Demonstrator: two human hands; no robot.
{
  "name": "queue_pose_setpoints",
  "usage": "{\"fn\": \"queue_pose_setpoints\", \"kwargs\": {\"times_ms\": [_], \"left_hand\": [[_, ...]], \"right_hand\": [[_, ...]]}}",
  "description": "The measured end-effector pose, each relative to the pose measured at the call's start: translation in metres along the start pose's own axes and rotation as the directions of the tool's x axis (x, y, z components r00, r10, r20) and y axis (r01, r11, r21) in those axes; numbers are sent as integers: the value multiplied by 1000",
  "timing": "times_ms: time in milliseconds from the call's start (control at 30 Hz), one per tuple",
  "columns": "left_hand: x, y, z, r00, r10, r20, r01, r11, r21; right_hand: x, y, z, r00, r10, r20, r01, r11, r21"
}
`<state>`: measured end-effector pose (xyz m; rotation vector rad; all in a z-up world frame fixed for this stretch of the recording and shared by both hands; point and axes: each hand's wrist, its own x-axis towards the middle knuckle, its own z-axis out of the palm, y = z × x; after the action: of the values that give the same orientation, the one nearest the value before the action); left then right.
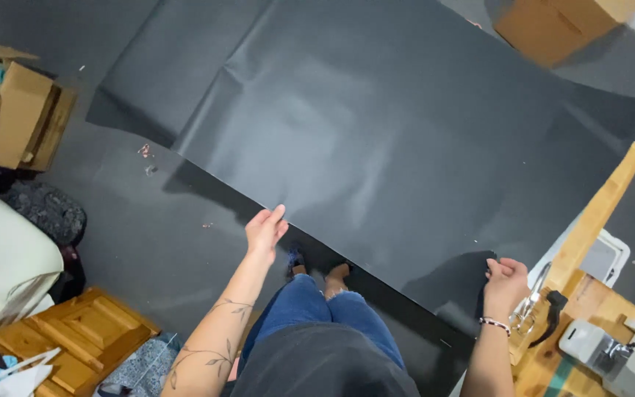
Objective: The person aligns and smooths a large black fabric on a wooden table, then uses pins to secure the edges. They also place a small rectangular object on the fabric and continue pinning.
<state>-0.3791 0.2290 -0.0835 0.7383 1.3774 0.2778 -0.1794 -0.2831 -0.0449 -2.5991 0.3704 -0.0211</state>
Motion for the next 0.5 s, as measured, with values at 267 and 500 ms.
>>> {"fn": "queue_pose_setpoints", "kwargs": {"times_ms": [267,500], "left_hand": [[-4,45,-12,996,-13,92,21,996,-92],[-19,84,-26,989,4,147,5,998,-63]], "right_hand": [[25,27,13,996,74,-49,-65,984,165],[-51,-146,40,939,-176,-296,223,966,132]]}}
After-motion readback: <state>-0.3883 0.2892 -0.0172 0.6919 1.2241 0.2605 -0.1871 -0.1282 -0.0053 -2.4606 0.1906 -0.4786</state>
